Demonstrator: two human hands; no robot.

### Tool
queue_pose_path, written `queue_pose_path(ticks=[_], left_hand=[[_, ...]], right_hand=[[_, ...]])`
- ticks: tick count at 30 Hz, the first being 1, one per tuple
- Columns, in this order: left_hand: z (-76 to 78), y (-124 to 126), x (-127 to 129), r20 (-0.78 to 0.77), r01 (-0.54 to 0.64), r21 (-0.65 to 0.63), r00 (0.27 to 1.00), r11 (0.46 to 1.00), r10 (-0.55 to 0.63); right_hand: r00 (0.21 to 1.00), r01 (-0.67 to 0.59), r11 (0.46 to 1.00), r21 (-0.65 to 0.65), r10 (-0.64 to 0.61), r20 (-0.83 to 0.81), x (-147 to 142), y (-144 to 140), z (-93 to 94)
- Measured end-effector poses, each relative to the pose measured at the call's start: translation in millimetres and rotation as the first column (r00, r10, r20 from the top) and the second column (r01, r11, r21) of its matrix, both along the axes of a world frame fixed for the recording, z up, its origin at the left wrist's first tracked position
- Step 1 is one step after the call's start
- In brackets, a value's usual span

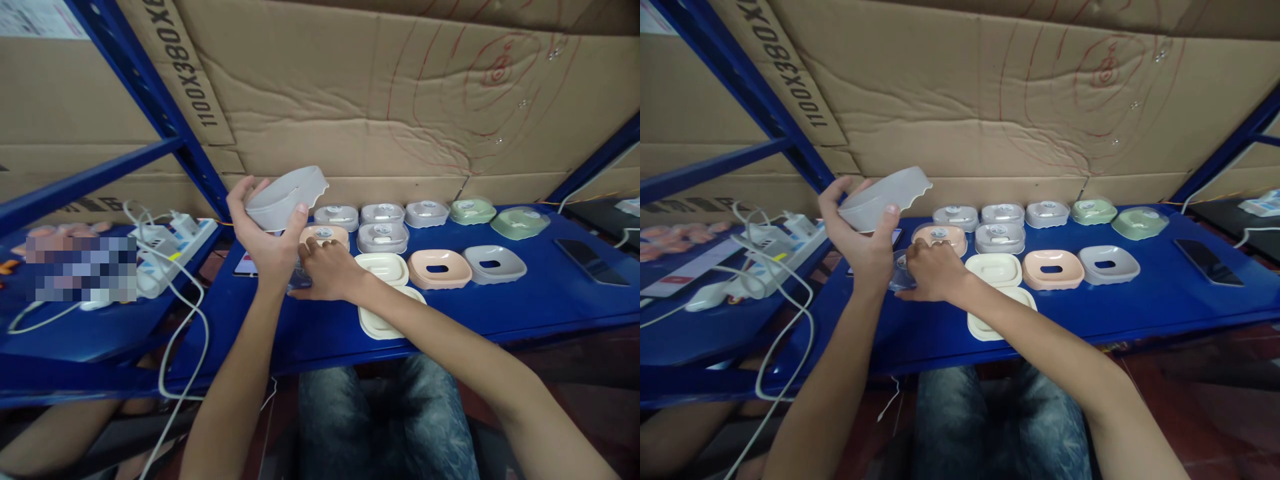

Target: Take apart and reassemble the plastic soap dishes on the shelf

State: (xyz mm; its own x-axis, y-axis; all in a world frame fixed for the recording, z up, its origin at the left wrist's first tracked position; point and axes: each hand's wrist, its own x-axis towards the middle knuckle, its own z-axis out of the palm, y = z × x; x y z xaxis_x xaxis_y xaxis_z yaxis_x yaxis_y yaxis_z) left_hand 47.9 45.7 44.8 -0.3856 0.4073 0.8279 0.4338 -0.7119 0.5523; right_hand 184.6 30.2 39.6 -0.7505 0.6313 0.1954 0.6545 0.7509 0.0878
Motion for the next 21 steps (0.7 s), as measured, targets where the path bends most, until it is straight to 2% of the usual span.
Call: queue_pose_path(ticks=[10, 17, 21], left_hand=[[2.0, -3, 2, 0.013, -0.022, -0.017, 1.0, 1.0, 0.022], [4.7, -4, 0, 0.004, -0.055, 0.009, 0.998, 0.998, 0.055], [6.9, -5, 0, 0.021, -0.077, 0.015, 0.997, 0.997, 0.077]], right_hand=[[0.999, 0.052, 0.999, 0.015, -0.052, 0.001, 0, -5, -9.2], [0.994, 0.099, 0.993, 0.069, -0.096, -0.049, 8, -12, 2.3], [0.995, 0.088, 0.993, 0.084, -0.085, -0.043, 4, -15, -1.5]])
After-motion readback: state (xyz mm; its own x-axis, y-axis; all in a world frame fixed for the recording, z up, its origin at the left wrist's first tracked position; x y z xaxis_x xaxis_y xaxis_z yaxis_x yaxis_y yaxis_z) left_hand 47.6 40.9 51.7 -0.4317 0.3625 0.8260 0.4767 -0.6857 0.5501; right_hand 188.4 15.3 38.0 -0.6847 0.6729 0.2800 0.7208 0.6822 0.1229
